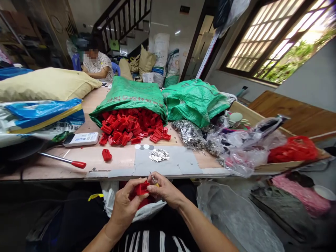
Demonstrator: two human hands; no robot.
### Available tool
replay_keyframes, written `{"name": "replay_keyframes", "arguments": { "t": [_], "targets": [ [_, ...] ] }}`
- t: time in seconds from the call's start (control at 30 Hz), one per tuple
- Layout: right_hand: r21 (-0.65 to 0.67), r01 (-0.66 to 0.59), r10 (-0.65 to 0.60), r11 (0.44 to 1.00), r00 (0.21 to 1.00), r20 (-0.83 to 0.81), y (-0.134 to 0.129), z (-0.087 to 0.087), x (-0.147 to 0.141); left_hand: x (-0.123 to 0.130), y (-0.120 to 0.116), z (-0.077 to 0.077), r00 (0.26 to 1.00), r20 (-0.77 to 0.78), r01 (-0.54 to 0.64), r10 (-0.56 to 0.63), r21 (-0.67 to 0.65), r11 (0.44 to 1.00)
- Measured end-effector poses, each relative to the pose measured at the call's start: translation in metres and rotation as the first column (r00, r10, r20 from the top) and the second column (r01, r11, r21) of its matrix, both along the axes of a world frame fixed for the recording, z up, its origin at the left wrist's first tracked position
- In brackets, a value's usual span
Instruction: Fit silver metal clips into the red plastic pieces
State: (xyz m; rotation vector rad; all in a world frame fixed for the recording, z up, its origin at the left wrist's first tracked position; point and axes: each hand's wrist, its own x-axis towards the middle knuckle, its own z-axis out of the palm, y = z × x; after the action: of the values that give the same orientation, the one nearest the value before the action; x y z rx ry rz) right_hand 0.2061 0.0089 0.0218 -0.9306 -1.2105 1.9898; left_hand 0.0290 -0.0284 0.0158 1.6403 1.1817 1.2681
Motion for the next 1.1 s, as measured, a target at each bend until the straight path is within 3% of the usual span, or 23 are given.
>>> {"name": "replay_keyframes", "arguments": {
  "t": [0.13, 0.33, 0.43, 0.5, 0.53, 0.6, 0.67, 0.73, 0.9, 1.1],
  "targets": [
    [-0.067, 0.0, -0.003, 0.998, 0.999, -0.051, 0.0, -0.004, 0.002, 0.002, -0.001, 0.001, 0.985, 0.168, 0.041, -0.022, -0.109, 0.993],
    [-0.16, -0.04, 0.026, 0.986, 0.996, -0.091, 0.0, -0.009, 0.003, 0.004, 0.001, 0.001, 0.908, 0.419, 0.105, 0.0, -0.229, 0.968],
    [-0.051, -0.094, 0.096, 0.994, 0.995, 0.023, 0.01, -0.004, 0.008, 0.002, 0.005, -0.001, 0.89, 0.455, 0.123, 0.002, -0.243, 0.962],
    [0.16, -0.041, 0.005, 0.986, 0.976, 0.216, 0.023, 0.004, 0.015, 0.0, 0.008, -0.002, 0.898, 0.439, 0.101, 0.025, -0.261, 0.96],
    [0.306, 0.001, -0.108, 0.952, 0.937, 0.332, 0.031, 0.007, 0.02, -0.002, 0.009, -0.002, 0.906, 0.422, 0.087, 0.038, -0.274, 0.958],
    [0.585, 0.0, -0.385, 0.811, 0.752, 0.535, 0.049, 0.014, 0.03, -0.005, 0.011, -0.003, 0.919, 0.391, 0.063, 0.061, -0.296, 0.953],
    [0.683, -0.116, -0.534, 0.721, 0.535, 0.655, 0.066, 0.017, 0.039, -0.008, 0.012, -0.004, 0.924, 0.377, 0.059, 0.063, -0.304, 0.951],
    [0.676, -0.201, -0.57, 0.709, 0.401, 0.717, 0.08, 0.016, 0.044, -0.01, 0.013, -0.005, 0.924, 0.377, 0.052, 0.071, -0.307, 0.95],
    [0.644, -0.25, -0.565, 0.723, 0.321, 0.76, 0.095, 0.011, 0.039, -0.01, 0.013, -0.004, 0.921, 0.378, 0.035, 0.093, -0.318, 0.947],
    [0.635, -0.266, -0.555, 0.726, 0.318, 0.768, 0.099, 0.012, 0.04, -0.011, 0.014, -0.004, 0.921, 0.373, 0.02, 0.11, -0.327, 0.945]
  ]
}}
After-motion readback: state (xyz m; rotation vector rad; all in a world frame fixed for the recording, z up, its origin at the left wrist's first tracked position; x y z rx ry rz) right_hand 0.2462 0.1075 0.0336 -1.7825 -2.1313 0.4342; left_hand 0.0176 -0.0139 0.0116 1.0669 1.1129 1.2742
